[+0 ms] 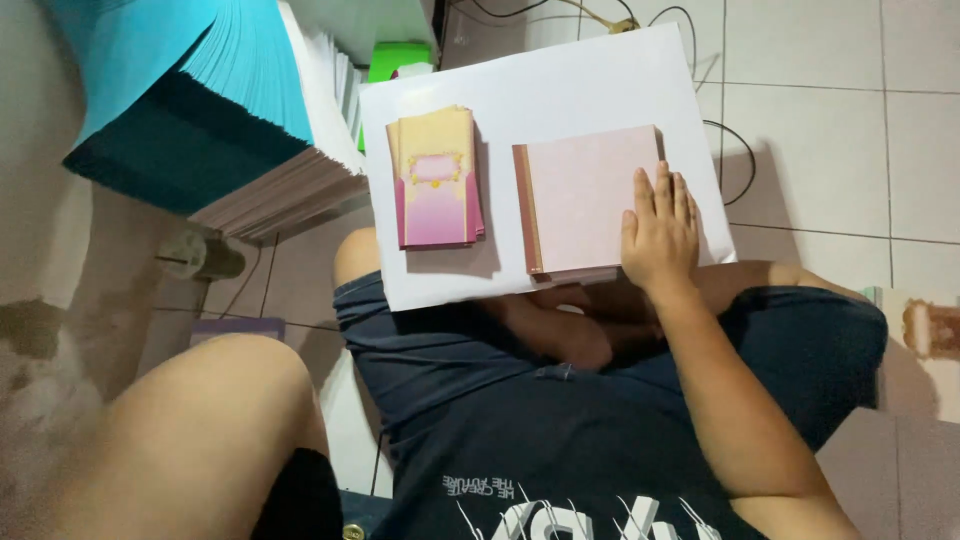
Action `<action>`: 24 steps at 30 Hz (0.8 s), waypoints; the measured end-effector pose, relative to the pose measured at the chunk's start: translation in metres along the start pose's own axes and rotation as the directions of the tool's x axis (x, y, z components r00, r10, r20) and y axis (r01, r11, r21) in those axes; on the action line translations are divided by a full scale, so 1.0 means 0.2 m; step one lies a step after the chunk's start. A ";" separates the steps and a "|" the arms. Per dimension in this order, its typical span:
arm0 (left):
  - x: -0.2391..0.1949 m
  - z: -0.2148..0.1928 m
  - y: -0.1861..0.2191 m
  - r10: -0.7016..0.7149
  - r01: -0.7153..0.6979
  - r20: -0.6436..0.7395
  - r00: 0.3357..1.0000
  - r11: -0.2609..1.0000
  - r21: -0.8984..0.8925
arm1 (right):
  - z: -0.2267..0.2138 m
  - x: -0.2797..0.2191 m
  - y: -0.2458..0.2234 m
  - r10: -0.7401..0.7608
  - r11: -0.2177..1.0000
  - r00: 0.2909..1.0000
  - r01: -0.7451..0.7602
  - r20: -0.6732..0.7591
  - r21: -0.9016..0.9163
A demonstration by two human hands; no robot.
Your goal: Assembling paper invitations by inserting printed cards into decorative folders.
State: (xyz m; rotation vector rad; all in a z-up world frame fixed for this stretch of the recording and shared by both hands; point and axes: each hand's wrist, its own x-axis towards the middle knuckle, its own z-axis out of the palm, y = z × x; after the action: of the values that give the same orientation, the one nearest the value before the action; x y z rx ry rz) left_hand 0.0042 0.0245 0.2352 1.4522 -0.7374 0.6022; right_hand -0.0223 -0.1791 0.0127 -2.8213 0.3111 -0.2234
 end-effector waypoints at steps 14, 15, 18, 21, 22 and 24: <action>0.04 -0.16 0.07 0.072 -0.074 -0.056 0.996 0.997 -0.032 | 0.02 0.00 0.02 -0.034 0.999 0.999 0.034 -0.006 0.014; 0.04 -0.15 0.13 0.073 -0.076 -0.056 0.996 0.996 -0.045 | 0.01 -0.01 0.02 -0.027 0.999 1.000 0.028 -0.005 0.020; 0.03 -0.16 0.21 0.074 -0.078 -0.066 0.995 0.995 -0.063 | 0.02 -0.01 0.01 -0.029 0.999 1.000 0.029 0.000 0.022; 0.06 -0.18 0.25 0.101 -0.106 -0.060 0.993 0.991 -0.080 | 0.05 0.00 0.04 -0.037 0.999 0.999 0.037 -0.013 0.014; 0.05 -0.16 0.26 0.102 -0.108 -0.064 0.993 0.989 -0.099 | 0.04 0.00 0.05 -0.032 0.999 0.999 0.032 -0.014 0.005; 0.03 -0.14 0.28 0.096 -0.105 -0.075 0.993 0.986 -0.127 | 0.05 0.01 0.04 -0.028 0.999 1.000 0.029 -0.013 0.020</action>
State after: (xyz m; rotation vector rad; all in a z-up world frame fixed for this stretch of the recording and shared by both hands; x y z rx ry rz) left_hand -0.0317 0.0554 0.2770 1.2730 -0.7855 0.6657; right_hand -0.0212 -0.1851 0.0016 -2.8071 0.2700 -0.2493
